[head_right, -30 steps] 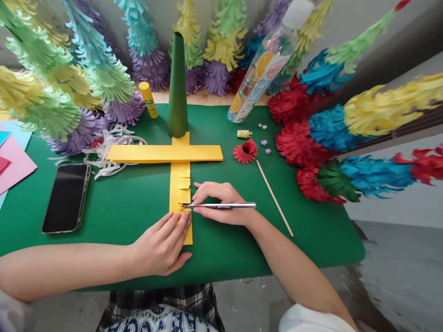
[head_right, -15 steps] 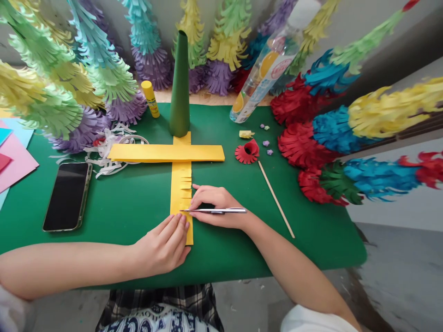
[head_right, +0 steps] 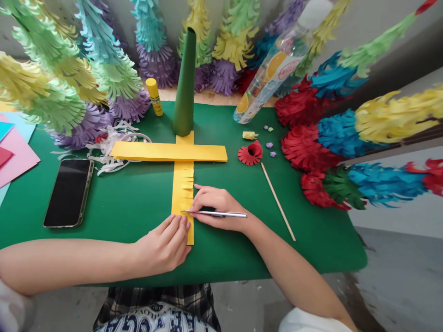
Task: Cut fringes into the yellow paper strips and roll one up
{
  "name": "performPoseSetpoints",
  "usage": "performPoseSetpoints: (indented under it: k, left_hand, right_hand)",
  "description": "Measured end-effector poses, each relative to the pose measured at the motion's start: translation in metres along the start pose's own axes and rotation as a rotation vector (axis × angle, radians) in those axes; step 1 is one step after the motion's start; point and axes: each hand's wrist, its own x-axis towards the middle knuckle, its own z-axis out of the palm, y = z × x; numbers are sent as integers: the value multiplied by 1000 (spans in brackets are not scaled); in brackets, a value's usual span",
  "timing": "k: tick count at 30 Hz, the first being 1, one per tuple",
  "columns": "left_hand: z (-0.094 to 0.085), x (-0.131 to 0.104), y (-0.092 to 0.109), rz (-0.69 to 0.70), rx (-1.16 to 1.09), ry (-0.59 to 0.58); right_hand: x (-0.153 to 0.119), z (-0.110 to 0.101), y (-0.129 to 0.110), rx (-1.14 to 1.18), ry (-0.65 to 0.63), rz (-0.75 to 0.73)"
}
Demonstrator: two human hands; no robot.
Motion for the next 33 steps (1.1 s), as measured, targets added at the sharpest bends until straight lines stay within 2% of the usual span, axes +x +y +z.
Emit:
performPoseSetpoints:
  k: [14, 33]
  left_hand:
    - [-1, -1, -1, 24, 19, -45]
    - [0, 0, -1, 7, 10, 14]
  right_hand:
    - [-3, -9, -2, -50, -106, -54]
    - [-8, -25, -5, -32, -162, -2]
